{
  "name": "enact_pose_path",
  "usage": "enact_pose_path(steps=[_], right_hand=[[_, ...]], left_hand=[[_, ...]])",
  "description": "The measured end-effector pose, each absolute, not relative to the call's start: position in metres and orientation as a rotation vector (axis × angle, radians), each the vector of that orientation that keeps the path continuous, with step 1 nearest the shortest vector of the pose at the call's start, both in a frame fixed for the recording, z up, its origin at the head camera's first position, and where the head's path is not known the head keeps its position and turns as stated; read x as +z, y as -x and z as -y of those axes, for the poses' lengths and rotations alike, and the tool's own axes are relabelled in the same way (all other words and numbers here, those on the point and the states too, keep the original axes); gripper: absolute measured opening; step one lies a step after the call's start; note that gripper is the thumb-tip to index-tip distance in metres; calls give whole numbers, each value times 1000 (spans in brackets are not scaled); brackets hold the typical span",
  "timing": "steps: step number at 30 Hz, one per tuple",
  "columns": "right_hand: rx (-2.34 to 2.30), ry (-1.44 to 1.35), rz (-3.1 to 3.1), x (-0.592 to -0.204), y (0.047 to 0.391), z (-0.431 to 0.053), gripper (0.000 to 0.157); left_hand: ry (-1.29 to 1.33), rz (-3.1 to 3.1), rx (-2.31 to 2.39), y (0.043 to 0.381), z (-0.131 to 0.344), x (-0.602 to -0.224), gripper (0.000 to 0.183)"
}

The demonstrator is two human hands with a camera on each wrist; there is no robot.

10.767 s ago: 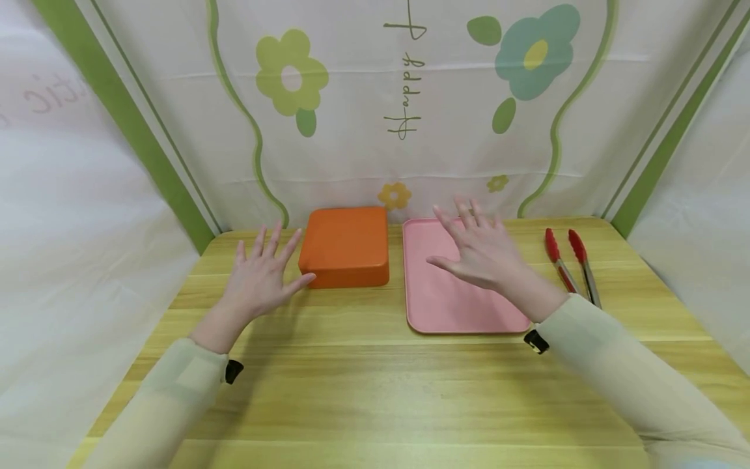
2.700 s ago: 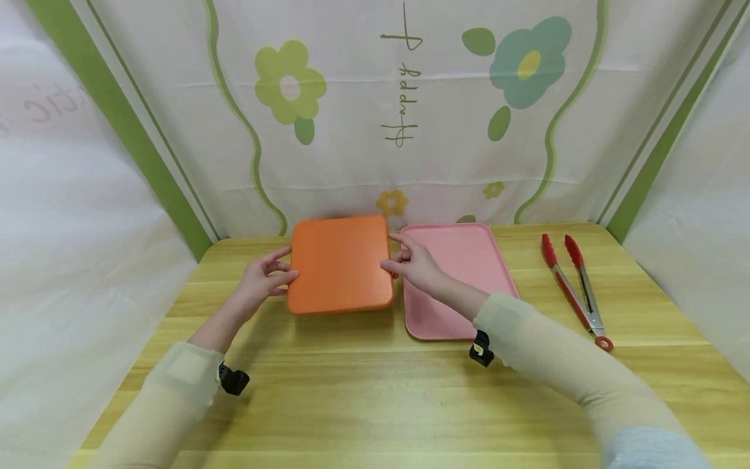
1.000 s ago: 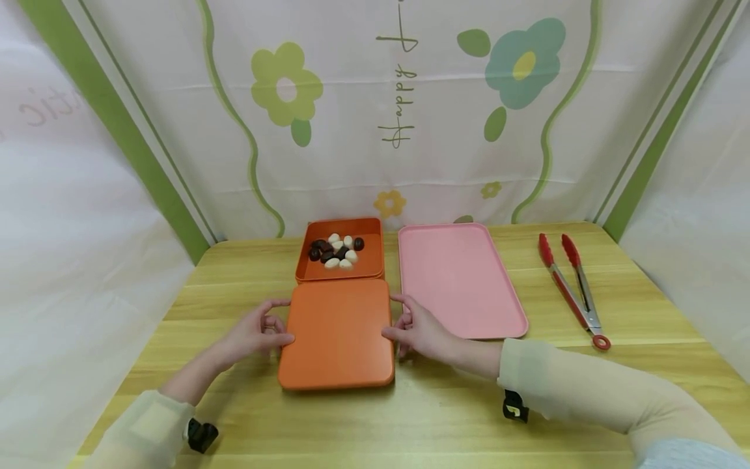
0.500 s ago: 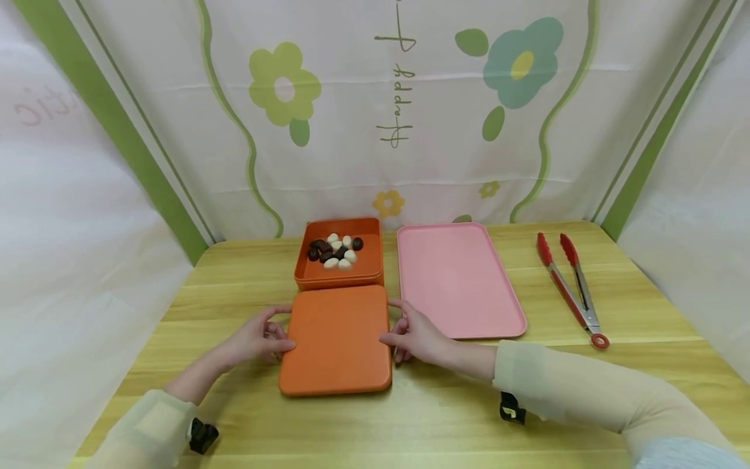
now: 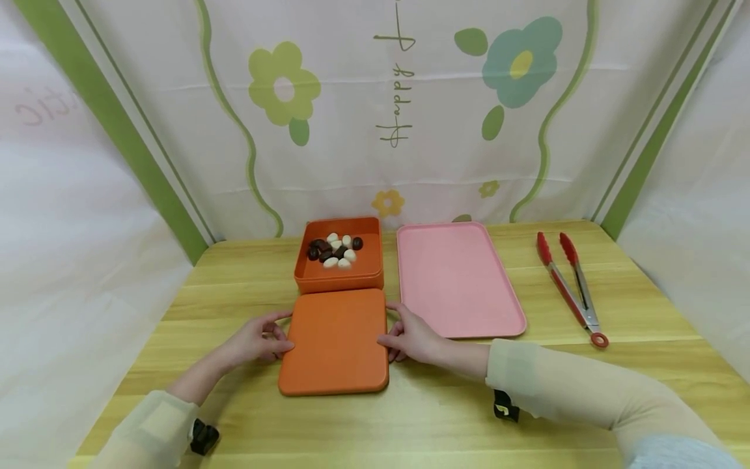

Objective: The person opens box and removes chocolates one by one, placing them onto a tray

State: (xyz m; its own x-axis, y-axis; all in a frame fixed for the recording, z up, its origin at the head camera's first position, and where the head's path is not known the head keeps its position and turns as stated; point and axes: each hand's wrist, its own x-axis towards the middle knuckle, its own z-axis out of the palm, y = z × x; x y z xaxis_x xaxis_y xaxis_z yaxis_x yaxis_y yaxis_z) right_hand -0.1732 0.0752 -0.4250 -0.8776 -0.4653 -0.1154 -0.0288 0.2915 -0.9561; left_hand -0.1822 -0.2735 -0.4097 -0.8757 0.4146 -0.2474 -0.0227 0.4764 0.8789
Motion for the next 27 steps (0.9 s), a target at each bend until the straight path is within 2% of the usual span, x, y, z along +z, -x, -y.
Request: enact_pose_path(steps=[12, 27], right_hand=[[-1494, 483, -2242, -421, 174, -69, 78], [-1385, 483, -2378, -417, 175, -63, 75]], left_hand=[[-334, -2344, 1311, 185, 275, -411, 77], [-302, -2331, 1297, 190, 276, -412, 78]])
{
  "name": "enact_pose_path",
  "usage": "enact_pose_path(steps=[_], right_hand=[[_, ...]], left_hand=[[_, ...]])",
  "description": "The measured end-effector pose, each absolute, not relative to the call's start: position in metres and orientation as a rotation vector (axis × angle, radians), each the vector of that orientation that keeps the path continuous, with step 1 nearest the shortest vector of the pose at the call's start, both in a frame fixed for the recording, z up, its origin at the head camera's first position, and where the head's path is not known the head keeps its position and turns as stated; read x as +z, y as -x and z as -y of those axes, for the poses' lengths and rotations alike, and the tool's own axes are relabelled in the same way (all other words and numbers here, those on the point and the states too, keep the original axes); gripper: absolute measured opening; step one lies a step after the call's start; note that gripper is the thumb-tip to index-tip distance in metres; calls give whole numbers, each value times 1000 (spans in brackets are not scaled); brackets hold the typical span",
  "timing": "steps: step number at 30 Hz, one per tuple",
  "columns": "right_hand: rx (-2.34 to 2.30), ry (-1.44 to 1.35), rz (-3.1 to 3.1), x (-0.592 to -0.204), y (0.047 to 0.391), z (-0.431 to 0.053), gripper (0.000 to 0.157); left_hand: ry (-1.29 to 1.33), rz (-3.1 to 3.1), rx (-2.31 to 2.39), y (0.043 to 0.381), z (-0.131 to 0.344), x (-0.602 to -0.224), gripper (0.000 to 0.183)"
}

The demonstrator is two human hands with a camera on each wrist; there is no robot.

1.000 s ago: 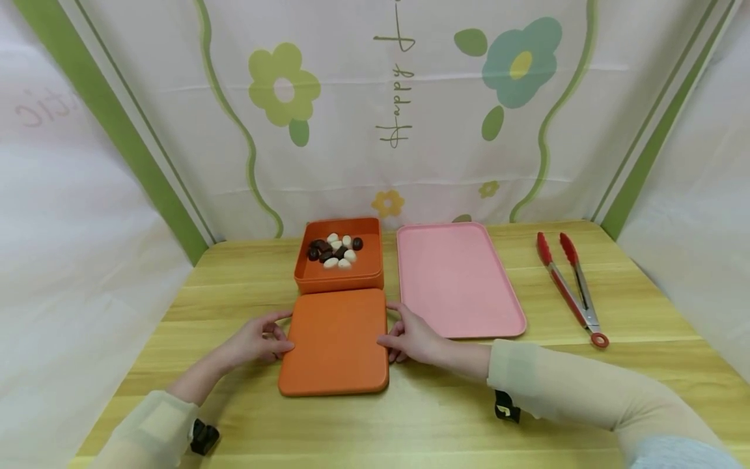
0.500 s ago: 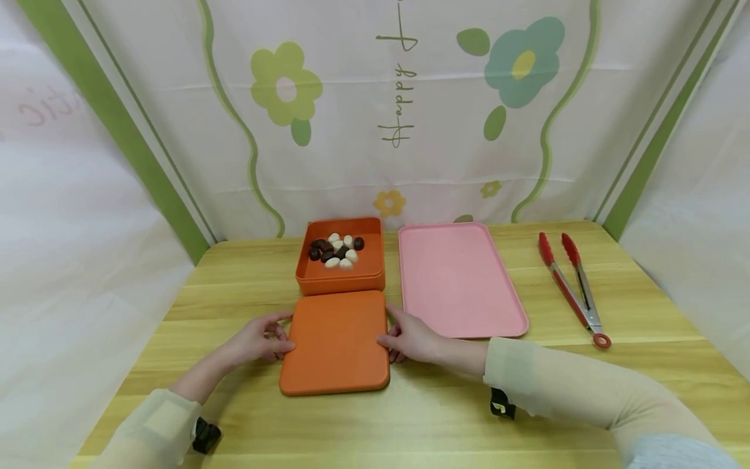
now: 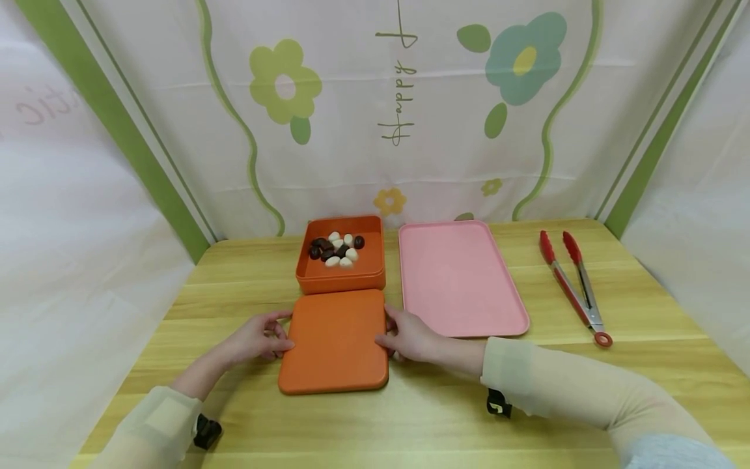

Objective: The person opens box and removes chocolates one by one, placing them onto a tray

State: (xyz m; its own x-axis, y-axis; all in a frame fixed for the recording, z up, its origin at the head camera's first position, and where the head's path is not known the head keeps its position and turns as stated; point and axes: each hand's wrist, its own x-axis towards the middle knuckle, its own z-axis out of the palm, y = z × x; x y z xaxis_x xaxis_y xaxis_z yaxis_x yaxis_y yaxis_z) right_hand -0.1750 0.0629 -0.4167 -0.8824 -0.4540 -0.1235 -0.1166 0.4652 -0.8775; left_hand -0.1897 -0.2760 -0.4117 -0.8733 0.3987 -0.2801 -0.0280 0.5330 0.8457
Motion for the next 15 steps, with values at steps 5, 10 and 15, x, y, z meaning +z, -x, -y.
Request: enact_pose_path(steps=[5, 10, 15], right_hand=[[-1326, 465, -2459, -416, 172, -62, 79], [-1246, 465, -2548, -415, 168, -60, 79], [-1157, 508, -2648, -413, 166, -58, 75]], left_hand=[[-297, -2335, 1298, 189, 276, -412, 78], [-297, -2337, 1301, 189, 277, -412, 78], [-323, -2342, 1297, 188, 279, -413, 77]])
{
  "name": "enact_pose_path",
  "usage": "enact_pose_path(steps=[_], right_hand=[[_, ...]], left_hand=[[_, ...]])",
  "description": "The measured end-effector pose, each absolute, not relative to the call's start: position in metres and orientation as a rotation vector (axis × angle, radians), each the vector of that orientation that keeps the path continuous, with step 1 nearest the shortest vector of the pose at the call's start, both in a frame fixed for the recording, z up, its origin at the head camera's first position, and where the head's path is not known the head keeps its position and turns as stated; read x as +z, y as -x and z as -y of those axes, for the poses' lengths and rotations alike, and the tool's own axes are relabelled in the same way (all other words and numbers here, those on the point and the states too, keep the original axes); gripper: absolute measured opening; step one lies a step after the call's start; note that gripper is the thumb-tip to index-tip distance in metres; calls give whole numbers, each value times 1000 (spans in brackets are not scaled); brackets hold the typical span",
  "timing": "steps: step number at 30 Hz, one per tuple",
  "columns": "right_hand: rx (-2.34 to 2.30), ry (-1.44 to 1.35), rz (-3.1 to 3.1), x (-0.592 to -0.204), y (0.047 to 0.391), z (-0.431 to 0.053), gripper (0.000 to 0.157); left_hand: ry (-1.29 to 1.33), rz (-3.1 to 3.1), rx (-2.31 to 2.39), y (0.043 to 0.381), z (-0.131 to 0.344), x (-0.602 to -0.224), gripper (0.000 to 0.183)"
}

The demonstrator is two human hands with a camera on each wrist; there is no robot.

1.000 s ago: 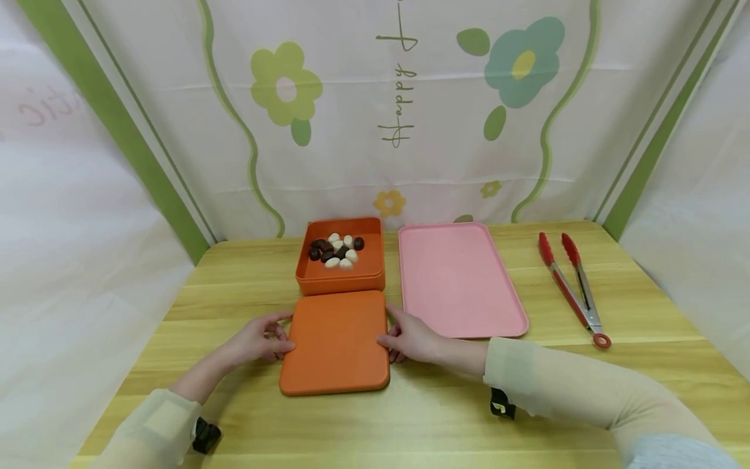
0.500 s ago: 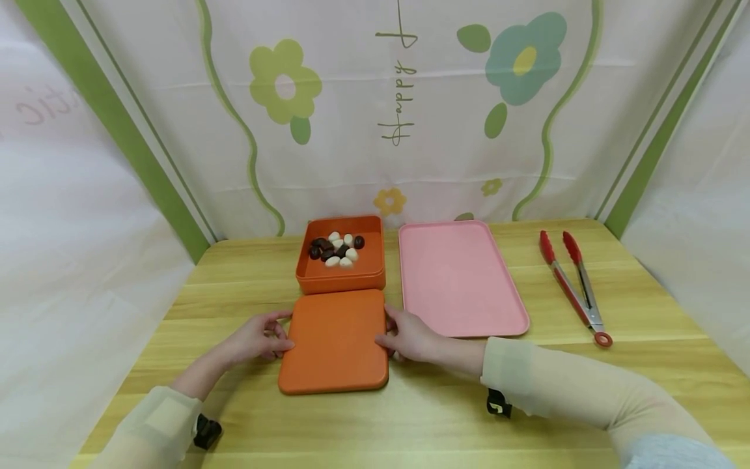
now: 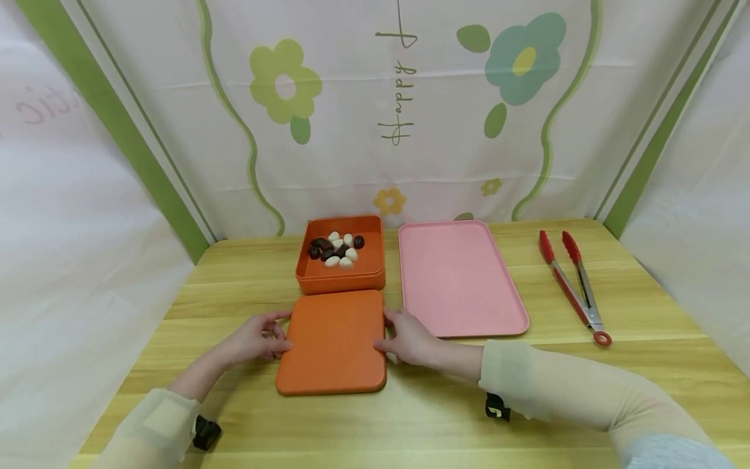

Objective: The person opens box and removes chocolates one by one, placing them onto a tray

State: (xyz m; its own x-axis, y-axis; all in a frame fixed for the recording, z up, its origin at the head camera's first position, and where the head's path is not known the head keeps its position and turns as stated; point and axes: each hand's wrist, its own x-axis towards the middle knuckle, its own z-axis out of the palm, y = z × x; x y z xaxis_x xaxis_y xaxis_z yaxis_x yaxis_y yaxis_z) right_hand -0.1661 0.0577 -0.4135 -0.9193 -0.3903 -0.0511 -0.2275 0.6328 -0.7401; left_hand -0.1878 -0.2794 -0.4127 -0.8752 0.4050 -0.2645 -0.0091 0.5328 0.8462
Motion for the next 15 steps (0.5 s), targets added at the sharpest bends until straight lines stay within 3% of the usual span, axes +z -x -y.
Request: enact_pose_path(steps=[15], right_hand=[[-1130, 579, -2688, -418, 167, -52, 70]], left_hand=[[-303, -2344, 1314, 186, 282, -414, 76]])
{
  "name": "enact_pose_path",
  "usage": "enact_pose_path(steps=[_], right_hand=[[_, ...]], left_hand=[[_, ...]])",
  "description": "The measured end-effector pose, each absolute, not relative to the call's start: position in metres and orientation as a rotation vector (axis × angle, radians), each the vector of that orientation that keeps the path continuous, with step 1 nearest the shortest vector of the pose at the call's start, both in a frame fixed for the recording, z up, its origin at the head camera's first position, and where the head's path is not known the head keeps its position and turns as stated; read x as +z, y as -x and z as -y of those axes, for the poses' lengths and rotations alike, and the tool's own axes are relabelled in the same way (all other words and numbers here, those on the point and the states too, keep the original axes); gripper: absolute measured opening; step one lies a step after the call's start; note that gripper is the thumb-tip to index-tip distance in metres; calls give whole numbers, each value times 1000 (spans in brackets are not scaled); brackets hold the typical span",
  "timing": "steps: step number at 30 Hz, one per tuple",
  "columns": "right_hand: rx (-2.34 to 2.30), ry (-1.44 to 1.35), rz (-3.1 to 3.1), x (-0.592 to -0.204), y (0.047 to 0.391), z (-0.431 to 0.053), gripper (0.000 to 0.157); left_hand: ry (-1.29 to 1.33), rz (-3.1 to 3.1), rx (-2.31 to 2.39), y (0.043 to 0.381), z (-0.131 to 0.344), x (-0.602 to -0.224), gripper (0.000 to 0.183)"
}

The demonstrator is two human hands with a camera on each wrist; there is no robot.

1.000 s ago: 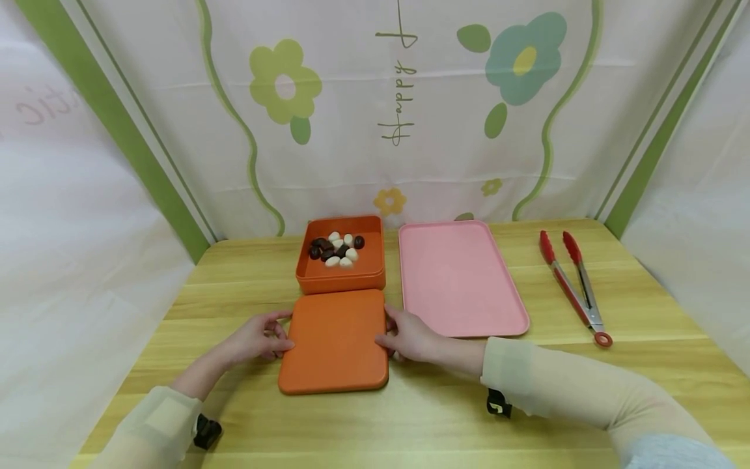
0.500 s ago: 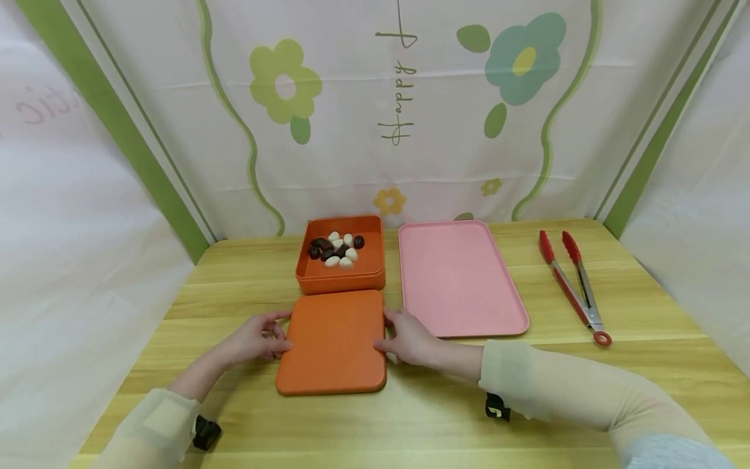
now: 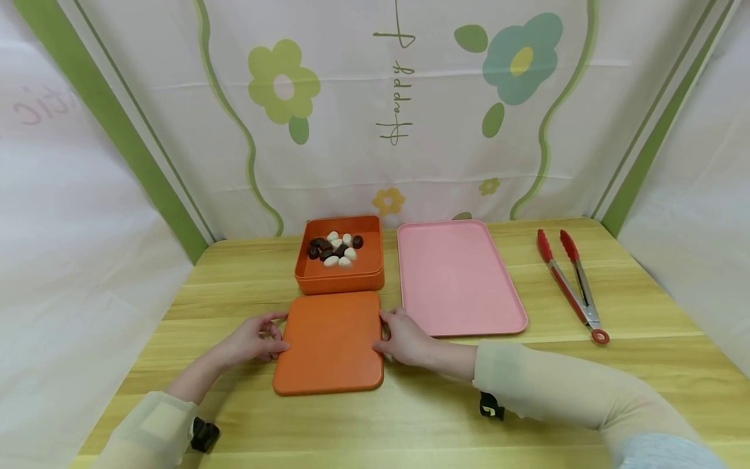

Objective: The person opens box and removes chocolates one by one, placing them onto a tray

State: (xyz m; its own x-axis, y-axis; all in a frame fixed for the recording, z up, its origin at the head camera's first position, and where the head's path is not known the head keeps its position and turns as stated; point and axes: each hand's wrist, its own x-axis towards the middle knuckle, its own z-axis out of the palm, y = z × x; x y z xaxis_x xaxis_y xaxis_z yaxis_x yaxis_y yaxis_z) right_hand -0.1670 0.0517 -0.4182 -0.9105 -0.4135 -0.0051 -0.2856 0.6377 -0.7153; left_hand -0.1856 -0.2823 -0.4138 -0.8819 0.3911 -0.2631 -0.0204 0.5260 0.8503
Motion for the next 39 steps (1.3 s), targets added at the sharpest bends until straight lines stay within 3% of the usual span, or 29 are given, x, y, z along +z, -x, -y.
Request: enact_pose_path(steps=[10, 21, 30, 39], right_hand=[[-1132, 588, -2654, -412, 163, -55, 72], [-1256, 581, -2616, -402, 166, -74, 63], [-1335, 536, -2623, -391, 168, -97, 63], [-1271, 639, -2721, -392, 166, -127, 63]], left_hand=[[-321, -2344, 1294, 186, 282, -408, 76], [-409, -2379, 1273, 197, 291, -399, 70], [-466, -2552, 1312, 220, 293, -381, 66], [-425, -2623, 1316, 250, 287, -379, 76]])
